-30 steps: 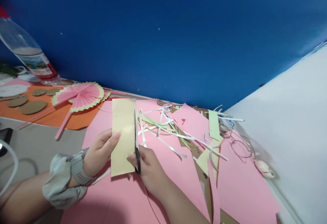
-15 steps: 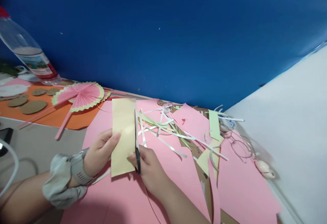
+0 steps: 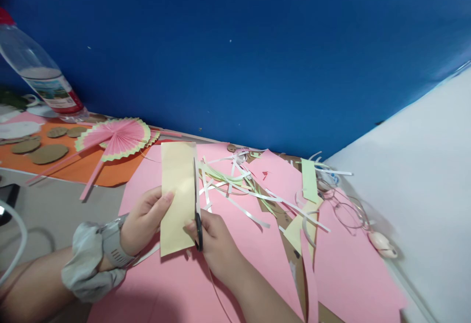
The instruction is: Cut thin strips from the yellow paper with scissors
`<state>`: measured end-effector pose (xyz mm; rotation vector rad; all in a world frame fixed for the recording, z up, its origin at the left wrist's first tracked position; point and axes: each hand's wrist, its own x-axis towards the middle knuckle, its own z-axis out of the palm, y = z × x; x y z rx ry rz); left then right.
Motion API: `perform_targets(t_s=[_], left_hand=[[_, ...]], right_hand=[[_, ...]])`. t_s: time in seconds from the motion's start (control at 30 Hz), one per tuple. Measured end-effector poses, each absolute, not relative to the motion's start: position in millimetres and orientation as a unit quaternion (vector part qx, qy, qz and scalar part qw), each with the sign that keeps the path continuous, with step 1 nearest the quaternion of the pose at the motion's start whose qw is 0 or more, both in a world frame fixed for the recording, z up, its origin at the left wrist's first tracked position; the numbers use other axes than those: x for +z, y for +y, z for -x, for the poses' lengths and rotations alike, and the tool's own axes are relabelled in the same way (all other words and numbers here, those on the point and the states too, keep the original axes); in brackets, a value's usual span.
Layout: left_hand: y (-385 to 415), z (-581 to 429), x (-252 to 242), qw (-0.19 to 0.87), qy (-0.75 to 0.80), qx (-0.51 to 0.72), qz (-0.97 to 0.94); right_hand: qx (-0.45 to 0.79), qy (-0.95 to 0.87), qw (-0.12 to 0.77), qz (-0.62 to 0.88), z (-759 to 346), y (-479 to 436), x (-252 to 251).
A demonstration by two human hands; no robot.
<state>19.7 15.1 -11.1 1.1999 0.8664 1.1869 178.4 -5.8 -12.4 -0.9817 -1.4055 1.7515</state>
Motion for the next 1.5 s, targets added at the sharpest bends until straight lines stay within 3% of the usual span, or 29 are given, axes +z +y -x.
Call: perform_targets(t_s=[0.8, 1.5], left_hand=[[13.7, -19.7, -10.7, 0.583, 0.382, 0.502, -0.511], [13.4, -18.7, -9.6, 0.562, 0.384, 0.484, -0.55]], right_hand=[[0.682, -0.53, 0.333, 0.378, -179.0, -5.3, -12.4], [0.619, -0.569, 0.348, 0.416, -179.4, -4.9, -7.1]])
